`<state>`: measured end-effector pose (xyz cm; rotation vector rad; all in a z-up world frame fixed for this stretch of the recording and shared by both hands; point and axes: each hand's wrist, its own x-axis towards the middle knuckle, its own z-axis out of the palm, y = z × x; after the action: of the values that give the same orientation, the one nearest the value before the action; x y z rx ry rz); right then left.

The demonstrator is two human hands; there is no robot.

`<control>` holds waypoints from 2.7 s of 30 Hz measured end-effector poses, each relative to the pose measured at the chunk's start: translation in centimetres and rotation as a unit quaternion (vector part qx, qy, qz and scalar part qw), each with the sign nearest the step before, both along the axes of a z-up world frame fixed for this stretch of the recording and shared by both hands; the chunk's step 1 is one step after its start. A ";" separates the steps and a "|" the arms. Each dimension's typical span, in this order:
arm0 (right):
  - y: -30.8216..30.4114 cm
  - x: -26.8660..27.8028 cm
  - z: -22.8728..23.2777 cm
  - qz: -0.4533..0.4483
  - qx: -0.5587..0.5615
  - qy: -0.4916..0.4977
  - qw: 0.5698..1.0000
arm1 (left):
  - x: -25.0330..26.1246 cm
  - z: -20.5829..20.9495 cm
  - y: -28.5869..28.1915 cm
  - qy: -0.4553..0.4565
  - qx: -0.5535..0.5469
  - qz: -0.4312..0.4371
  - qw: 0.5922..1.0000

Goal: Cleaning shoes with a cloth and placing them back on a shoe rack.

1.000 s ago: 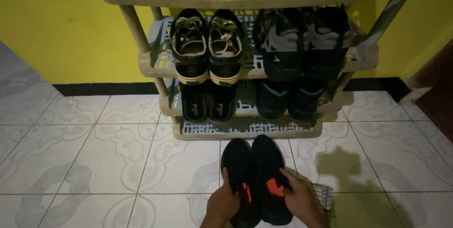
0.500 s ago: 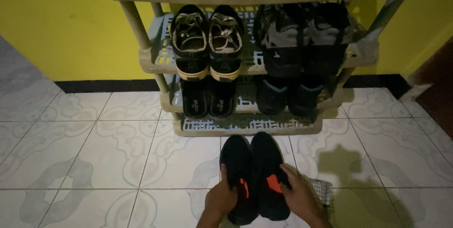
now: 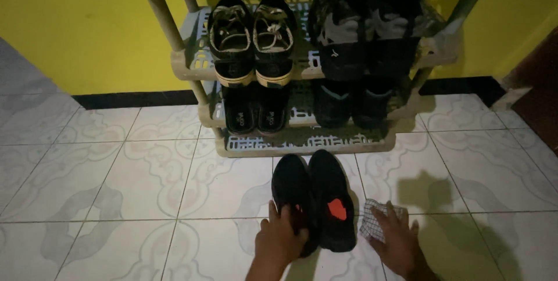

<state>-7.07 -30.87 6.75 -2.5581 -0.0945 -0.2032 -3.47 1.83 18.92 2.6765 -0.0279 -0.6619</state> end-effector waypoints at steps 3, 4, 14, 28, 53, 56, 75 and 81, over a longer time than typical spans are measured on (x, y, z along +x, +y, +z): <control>1.3 -0.5 2.6 -0.060 -0.232 0.261 0.935 | -1.0 0.0 -0.6 -0.024 -0.001 0.028 0.999; 0.9 -0.4 1.7 -0.054 -0.202 0.261 0.942 | -1.0 -0.5 -0.5 -0.020 -0.005 0.008 1.000; 0.5 -0.1 -3.6 -0.101 -0.209 0.180 0.956 | -1.9 -3.1 -1.9 -0.120 0.044 -0.025 0.991; 1.0 0.4 -4.1 -0.168 -0.148 0.144 0.964 | -0.7 -3.4 0.0 -0.089 -0.095 0.012 0.991; 3.8 2.1 4.7 -0.222 0.494 0.071 0.838 | 2.3 0.9 5.2 0.116 -0.595 -0.035 0.794; 4.5 2.2 5.0 -0.263 0.526 0.089 0.804 | 2.1 1.0 3.4 0.114 -0.632 -0.014 0.766; 6.3 3.5 -4.2 -0.157 0.612 0.151 0.760 | 3.2 -5.2 3.2 0.145 -0.692 0.047 0.706; 9.7 3.9 -1.0 -0.194 0.592 0.141 0.769 | 3.6 -4.3 4.1 0.132 -0.670 0.050 0.729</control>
<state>-3.14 -21.14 5.73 -1.2669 0.5257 0.0022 0.15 5.95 14.62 1.1534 -0.1984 -0.6053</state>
